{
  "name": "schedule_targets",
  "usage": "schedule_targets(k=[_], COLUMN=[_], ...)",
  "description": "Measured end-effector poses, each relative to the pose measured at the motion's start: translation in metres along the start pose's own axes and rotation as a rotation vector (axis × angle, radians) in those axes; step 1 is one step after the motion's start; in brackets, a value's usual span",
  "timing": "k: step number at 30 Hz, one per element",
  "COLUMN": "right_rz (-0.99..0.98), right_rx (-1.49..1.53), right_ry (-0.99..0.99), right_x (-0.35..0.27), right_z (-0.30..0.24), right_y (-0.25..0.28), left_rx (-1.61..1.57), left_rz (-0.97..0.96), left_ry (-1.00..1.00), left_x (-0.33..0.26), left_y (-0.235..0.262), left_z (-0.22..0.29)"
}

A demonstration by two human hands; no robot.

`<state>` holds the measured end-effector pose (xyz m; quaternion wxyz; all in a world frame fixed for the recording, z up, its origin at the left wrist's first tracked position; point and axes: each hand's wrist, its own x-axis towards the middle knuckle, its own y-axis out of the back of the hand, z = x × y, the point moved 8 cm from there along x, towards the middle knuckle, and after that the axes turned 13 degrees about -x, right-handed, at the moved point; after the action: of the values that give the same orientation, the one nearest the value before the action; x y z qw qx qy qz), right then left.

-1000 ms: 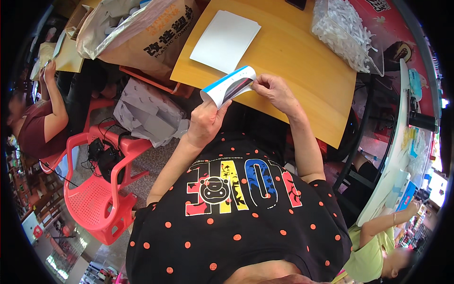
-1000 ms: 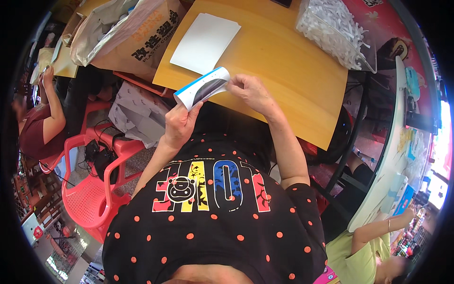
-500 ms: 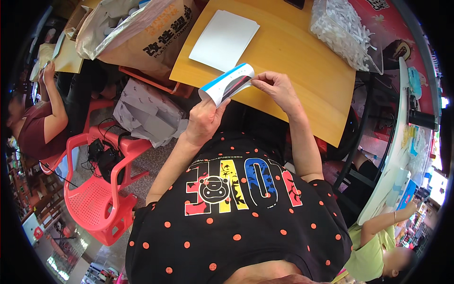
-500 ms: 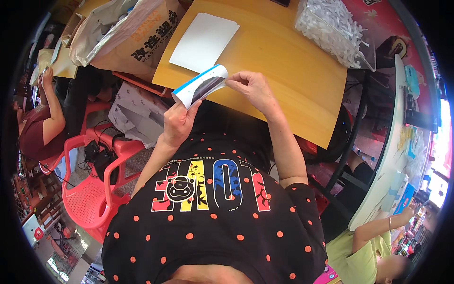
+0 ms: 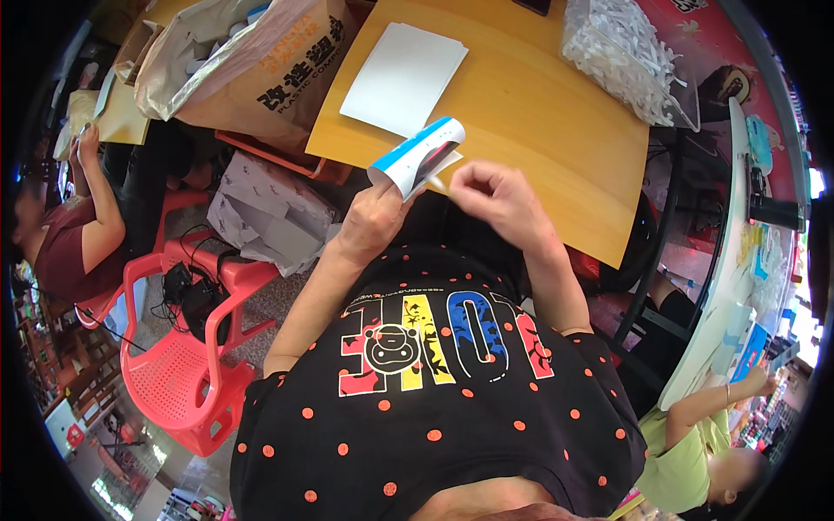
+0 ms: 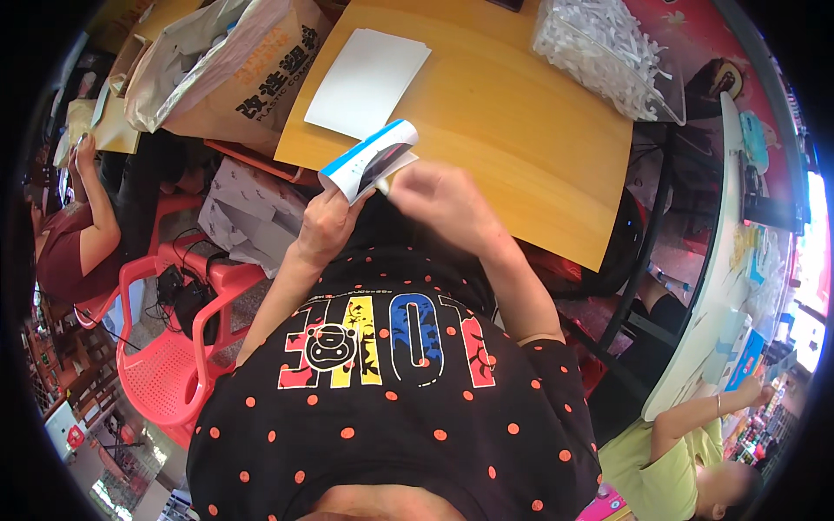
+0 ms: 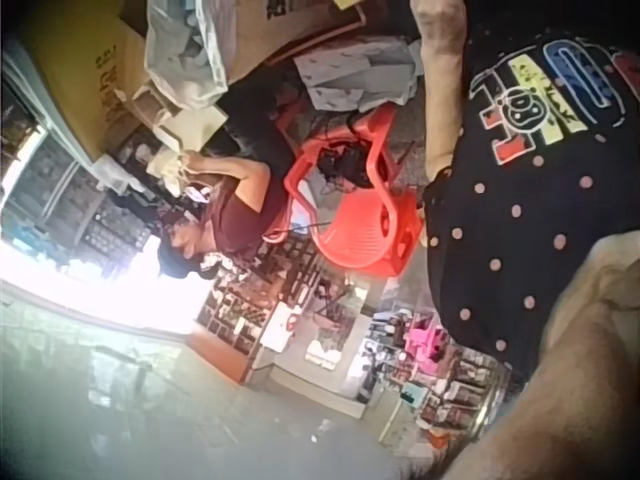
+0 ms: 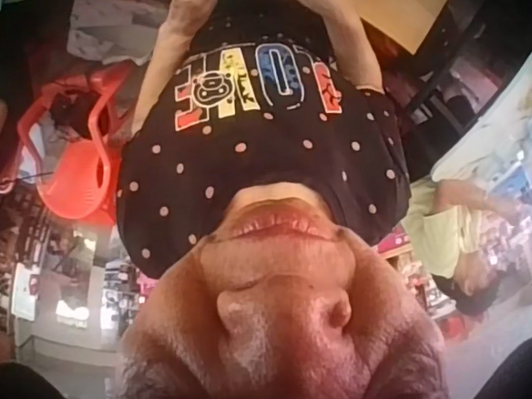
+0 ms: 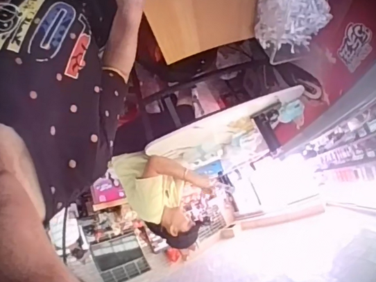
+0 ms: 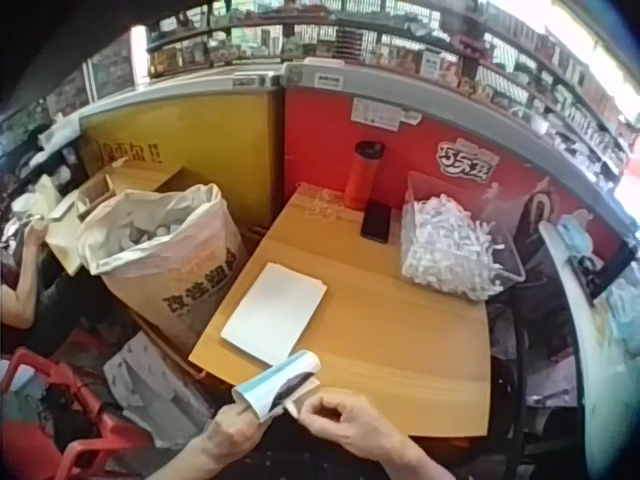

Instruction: Manually assemble and fold paper packaging boxes for umbrellas.

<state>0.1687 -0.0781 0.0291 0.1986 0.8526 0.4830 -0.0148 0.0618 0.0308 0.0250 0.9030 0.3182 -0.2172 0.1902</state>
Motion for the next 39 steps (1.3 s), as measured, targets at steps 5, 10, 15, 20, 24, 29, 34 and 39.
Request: schedule_targets(k=[5, 10, 15, 20, 24, 29, 34, 39], right_rz=[-0.147, -0.271, -0.334, 0.125, 0.637, 1.200, 1.082, 0.549], right_rx=[-0.094, -0.101, 0.018, 0.077, 0.110, -1.344, -0.739, -0.196], right_ry=[0.165, 0.140, 0.163, 0.259, 0.302, -0.030, 0.224, 0.395], right_x=[-0.025, -0.035, -0.046, -0.024, 0.008, 0.015, 0.005, 0.000], right_z=[-0.053, -0.066, -0.079, -0.063, -0.025, 0.034, -0.027, -0.030], right_y=[-0.008, 0.002, 0.017, 0.135, 0.312, 0.411, 0.246, 0.088], left_rx=[0.005, -0.014, 0.013, -0.176, -1.022, -1.338, -1.416, -1.429], left_rz=[-0.026, -0.014, 0.006, 0.063, 0.316, 0.354, 0.461, 0.455], left_ry=[-0.118, -0.142, -0.142, 0.121, 0.519, 0.688, 0.759, 0.800], left_x=[0.002, 0.007, 0.013, 0.014, 0.012, 0.008, 0.002, 0.006], left_y=[-0.004, -0.008, -0.012, 0.005, 0.002, -0.003, 0.001, -0.006], left_z=[0.005, 0.012, 0.006, -0.005, -0.015, -0.031, -0.037, -0.044])
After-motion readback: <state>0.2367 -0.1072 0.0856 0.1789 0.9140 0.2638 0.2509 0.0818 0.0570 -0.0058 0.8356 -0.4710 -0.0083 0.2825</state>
